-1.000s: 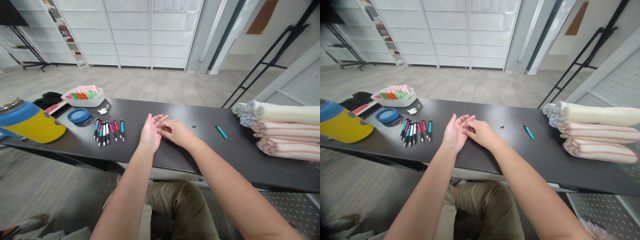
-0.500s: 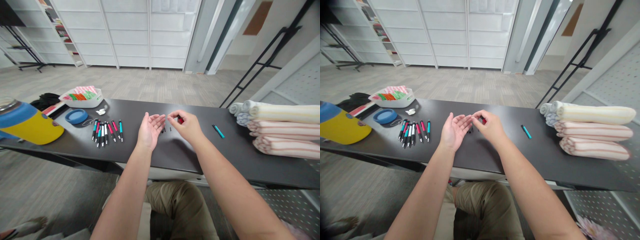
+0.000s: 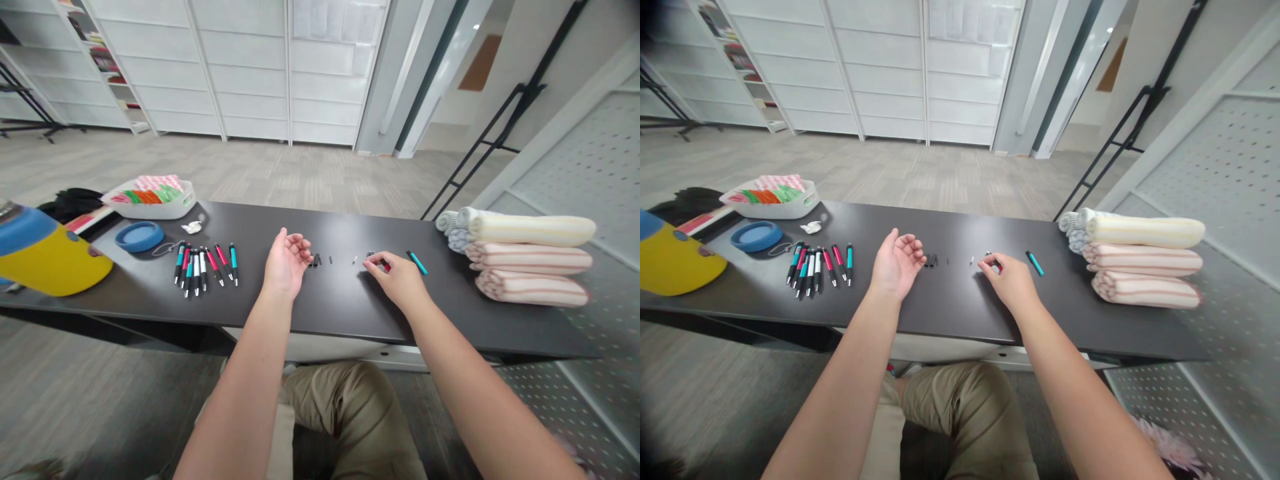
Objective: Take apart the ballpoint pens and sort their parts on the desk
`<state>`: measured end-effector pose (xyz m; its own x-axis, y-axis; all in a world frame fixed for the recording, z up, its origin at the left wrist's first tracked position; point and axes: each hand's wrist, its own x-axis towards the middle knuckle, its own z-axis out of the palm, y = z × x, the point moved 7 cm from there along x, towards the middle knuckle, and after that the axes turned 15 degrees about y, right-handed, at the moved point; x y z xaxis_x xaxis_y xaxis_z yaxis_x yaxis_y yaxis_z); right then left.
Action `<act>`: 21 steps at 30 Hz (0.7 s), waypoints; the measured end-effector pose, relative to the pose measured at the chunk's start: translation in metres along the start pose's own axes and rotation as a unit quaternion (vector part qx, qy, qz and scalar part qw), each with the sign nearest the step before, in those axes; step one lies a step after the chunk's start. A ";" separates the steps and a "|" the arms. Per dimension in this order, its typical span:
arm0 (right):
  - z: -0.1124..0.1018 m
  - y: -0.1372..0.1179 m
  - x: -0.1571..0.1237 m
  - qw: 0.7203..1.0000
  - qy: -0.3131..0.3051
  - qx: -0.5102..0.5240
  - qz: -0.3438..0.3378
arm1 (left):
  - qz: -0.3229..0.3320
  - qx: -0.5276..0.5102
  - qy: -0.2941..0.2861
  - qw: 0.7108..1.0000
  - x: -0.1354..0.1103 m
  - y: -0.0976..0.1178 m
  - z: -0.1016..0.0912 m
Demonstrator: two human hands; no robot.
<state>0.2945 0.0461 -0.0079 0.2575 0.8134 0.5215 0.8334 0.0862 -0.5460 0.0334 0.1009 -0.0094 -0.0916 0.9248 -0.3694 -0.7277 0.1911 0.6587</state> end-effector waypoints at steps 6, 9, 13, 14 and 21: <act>0.020 -0.016 0.006 0.998 -0.040 -0.021 -0.051 | 0.012 -0.020 0.017 1.000 0.003 0.007 -0.007; 0.022 -0.016 0.004 0.997 -0.045 -0.036 -0.049 | 0.025 -0.054 0.027 0.998 0.008 0.014 -0.012; 0.021 -0.014 0.001 0.998 -0.040 -0.034 -0.046 | 0.020 -0.089 0.032 0.995 0.011 0.021 -0.017; 0.020 -0.014 0.001 0.998 -0.032 -0.033 -0.043 | 0.017 -0.094 0.032 0.995 0.011 0.022 -0.018; -0.016 -0.002 0.005 0.991 0.119 0.041 0.039 | 0.008 -0.102 0.035 0.994 0.011 0.027 -0.020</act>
<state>0.3020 0.0404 0.0060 0.4370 0.6609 0.6101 0.7658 0.0825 -0.6378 -0.0004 0.1096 -0.0087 -0.1471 0.9006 -0.4091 -0.8480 0.0980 0.5209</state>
